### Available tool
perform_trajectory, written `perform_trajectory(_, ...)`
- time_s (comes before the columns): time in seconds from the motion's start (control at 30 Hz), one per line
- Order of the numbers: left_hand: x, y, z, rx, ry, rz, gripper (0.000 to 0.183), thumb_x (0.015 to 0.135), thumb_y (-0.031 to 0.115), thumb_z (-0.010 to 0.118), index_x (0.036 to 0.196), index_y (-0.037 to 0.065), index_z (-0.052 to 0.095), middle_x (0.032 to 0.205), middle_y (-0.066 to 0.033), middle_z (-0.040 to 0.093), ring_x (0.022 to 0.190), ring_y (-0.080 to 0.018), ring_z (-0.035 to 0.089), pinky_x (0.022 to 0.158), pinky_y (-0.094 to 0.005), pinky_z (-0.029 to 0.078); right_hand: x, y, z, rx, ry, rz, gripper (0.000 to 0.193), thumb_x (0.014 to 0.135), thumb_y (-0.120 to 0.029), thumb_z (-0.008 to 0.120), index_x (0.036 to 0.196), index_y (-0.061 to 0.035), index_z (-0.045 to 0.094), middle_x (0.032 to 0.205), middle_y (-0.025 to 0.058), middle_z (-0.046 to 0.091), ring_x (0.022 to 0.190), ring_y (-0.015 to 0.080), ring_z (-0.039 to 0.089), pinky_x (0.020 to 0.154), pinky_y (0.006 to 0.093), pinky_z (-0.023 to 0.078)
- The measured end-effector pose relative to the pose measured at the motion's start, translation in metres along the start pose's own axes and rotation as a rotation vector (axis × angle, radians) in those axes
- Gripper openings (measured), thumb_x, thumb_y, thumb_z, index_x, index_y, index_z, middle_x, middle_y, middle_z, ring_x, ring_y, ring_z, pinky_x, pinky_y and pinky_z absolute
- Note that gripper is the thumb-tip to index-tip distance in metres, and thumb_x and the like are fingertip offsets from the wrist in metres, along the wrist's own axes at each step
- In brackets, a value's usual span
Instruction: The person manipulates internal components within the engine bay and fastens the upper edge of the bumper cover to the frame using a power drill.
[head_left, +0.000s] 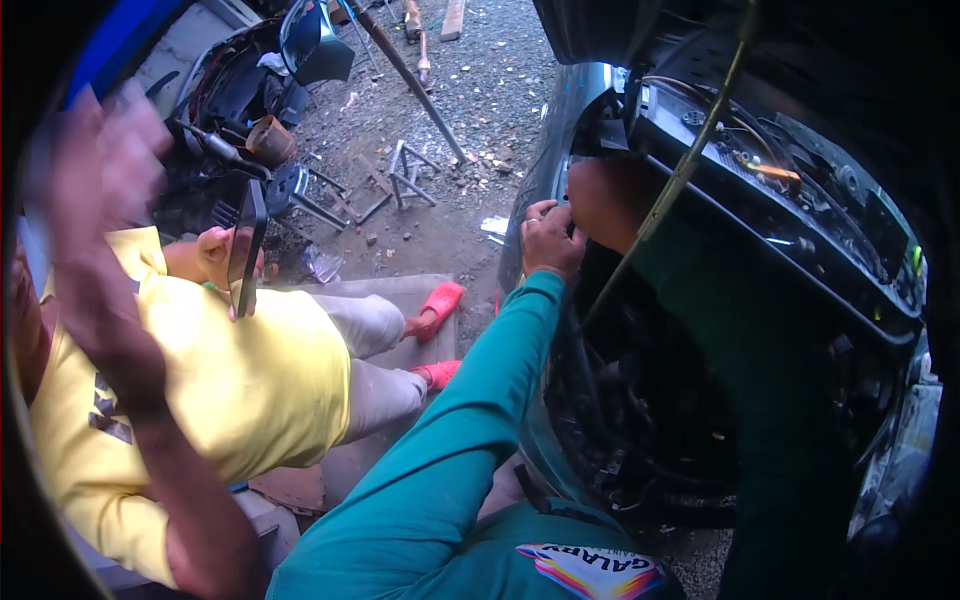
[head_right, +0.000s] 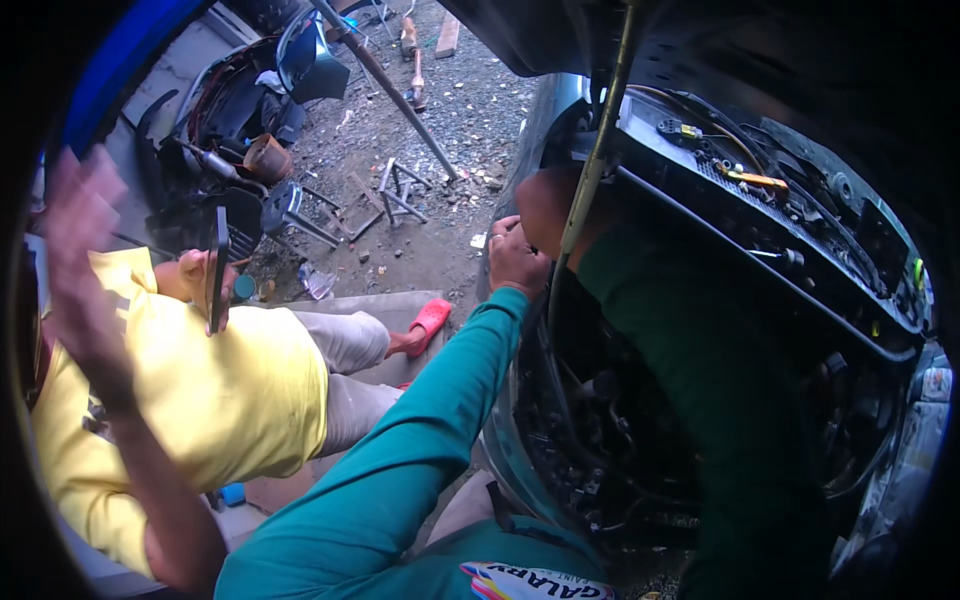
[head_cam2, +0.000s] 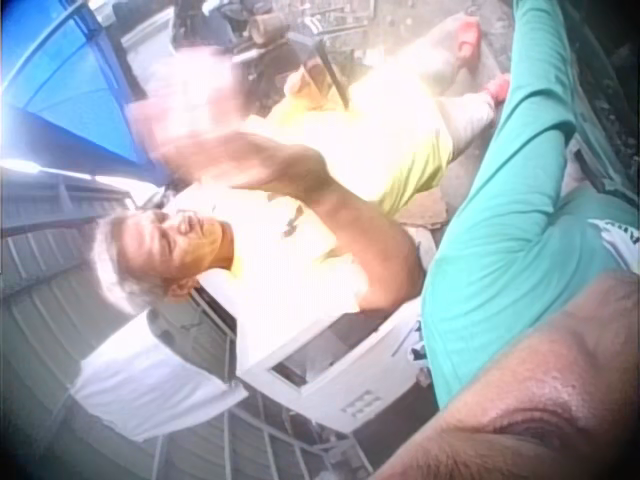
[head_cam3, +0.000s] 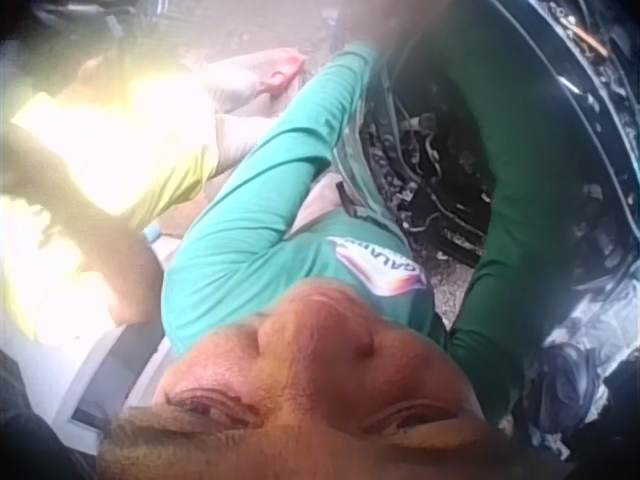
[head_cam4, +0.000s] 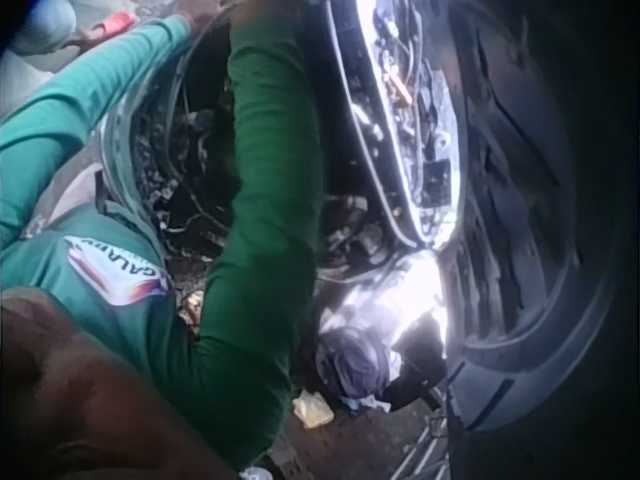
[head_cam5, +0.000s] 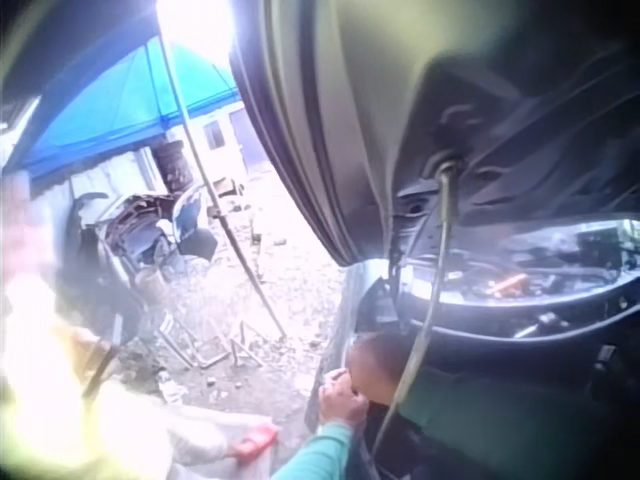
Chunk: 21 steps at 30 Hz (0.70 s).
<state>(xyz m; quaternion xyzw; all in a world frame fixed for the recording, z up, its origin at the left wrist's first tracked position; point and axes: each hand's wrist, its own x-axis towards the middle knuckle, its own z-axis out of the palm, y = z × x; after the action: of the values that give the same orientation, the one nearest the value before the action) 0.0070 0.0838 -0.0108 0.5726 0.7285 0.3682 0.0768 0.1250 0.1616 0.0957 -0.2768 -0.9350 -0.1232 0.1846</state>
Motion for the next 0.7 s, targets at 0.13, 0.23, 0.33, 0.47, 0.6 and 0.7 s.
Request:
perform_trajectory(0.13,0.009,0.03,0.019,-0.08,0.024,0.048,0.022,0.087,0.032,0.075,0.107,0.024,0.078,0.115,0.0002,0.075,0.127,-0.0264,0.058,0.106,-0.0465,0.045,-0.028,0.018,0.077,-0.527,0.083,0.031,0.009,0.078,-0.019,0.074,0.078,-0.0108,0.07,0.081,0.008,0.064,0.078,0.0255,0.068,0.065,0.0395,0.053)
perform_trajectory(0.23,-0.008,0.0,-0.012,-0.128,-0.004,-0.191,0.024,0.086,0.034,0.073,0.107,0.024,0.077,0.116,0.0008,0.075,0.128,-0.0257,0.057,0.106,-0.0461,0.044,0.0,-0.035,0.016,-0.109,-0.034,-0.035,0.005,0.079,-0.016,0.073,0.078,-0.0115,0.07,0.085,0.0076,0.064,0.077,0.0249,0.068,0.062,0.0394,0.052)
perform_trajectory(0.33,-0.001,0.002,-0.004,-0.032,-0.01,-0.052,0.024,0.087,0.035,0.072,0.107,0.024,0.077,0.116,0.0003,0.075,0.128,-0.025,0.057,0.107,-0.045,0.044,0.006,-0.011,-0.023,-0.025,-0.057,-0.29,0.006,0.077,-0.016,0.074,0.078,-0.0115,0.07,0.087,0.0071,0.064,0.078,0.0248,0.068,0.062,0.0383,0.053)
perform_trajectory(0.47,-0.001,0.008,0.001,-0.058,-0.034,-0.086,0.027,0.087,0.037,0.072,0.11,0.022,0.075,0.12,-0.0015,0.073,0.128,-0.0273,0.057,0.107,-0.0444,0.044,-0.001,-0.024,-0.013,-0.03,0.123,-0.145,0.007,0.075,-0.015,0.074,0.078,-0.0105,0.07,0.086,0.007,0.064,0.079,0.0248,0.068,0.063,0.0378,0.053)
perform_trajectory(0.6,0.0,0.011,0.016,-0.084,0.027,-0.11,0.028,0.088,0.035,0.071,0.112,0.021,0.074,0.123,-0.0031,0.073,0.129,-0.0301,0.056,0.107,-0.0444,0.044,-0.003,-0.019,0.029,-0.202,-0.049,0.068,0.01,0.077,-0.016,0.074,0.081,-0.0087,0.069,0.087,0.0087,0.065,0.082,0.0276,0.069,0.068,0.0414,0.055)
perform_trajectory(0.7,-0.004,-0.004,0.006,-0.066,0.017,-0.083,0.024,0.09,0.033,0.07,0.11,0.021,0.075,0.123,-0.0045,0.072,0.129,-0.0302,0.056,0.107,-0.0449,0.044,0.009,-0.027,-0.012,0.14,-0.215,0.072,0.015,0.085,-0.017,0.072,0.096,-0.0071,0.07,0.091,0.013,0.069,0.086,0.0322,0.071,0.073,0.0451,0.055)
